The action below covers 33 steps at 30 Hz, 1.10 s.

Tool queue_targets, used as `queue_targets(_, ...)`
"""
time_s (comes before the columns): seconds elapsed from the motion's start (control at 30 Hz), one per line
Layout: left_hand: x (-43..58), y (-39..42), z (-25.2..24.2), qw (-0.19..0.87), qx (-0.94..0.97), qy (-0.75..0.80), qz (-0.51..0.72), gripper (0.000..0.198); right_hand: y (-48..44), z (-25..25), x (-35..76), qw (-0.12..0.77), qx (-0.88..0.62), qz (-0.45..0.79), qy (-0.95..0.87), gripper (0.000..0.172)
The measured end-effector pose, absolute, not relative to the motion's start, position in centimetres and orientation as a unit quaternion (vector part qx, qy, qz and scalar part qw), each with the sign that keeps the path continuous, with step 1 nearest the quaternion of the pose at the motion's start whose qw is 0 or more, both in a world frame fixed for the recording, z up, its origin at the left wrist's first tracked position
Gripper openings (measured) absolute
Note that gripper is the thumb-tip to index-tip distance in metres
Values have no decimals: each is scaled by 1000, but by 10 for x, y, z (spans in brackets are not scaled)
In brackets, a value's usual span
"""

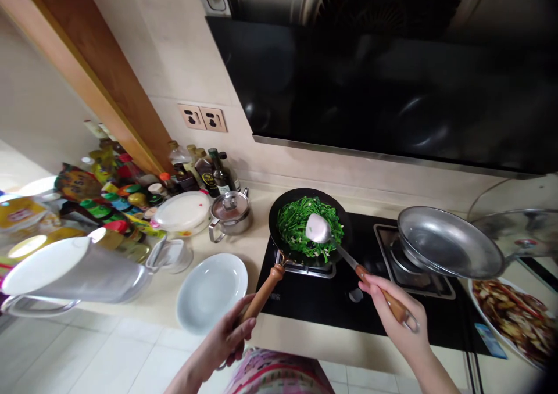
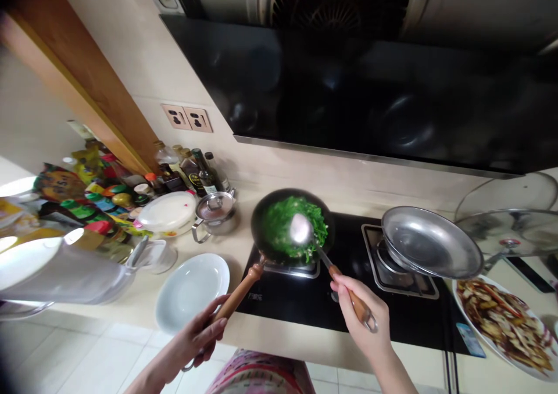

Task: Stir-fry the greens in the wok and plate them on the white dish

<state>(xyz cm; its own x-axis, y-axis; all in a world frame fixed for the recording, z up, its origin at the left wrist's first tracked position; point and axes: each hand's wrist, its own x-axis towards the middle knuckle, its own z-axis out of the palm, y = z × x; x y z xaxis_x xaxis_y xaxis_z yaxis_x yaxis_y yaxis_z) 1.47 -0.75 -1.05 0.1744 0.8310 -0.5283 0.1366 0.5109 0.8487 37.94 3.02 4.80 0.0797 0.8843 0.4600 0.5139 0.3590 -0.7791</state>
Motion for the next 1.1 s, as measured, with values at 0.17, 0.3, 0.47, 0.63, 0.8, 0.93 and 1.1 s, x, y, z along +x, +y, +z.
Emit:
queue_targets(0.17, 11, -7, -17, 641, 414, 588, 268, 88, 26, 42, 380, 513, -522, 148, -665, 19)
queue_targets(0.3, 10, -5, -18, 646, 418, 583, 261, 84, 29, 39, 376, 508, -523, 111, -675, 20)
queue_targets(0.47, 11, -4, -17, 651, 412, 580, 265, 85, 22, 51, 369, 512, -529, 144, -661, 17)
queue_targets(0.63, 12, -5, -13, 651, 416, 574, 272, 82, 16, 59, 369, 515, -535, 98, -662, 21)
queue_targets(0.8, 12, -5, -11, 651, 418, 574, 266, 87, 25, 45, 356, 561, -594, 218, -533, 18)
queue_targets(0.93, 12, -4, -11, 651, 425, 569, 269, 85, 29, 42, 352, 619, -603, 273, -424, 25)
queue_targets(1.1, 13, -4, -9, 655, 425, 566, 265, 84, 19, 46, 353, 571, -559, 247, -548, 17)
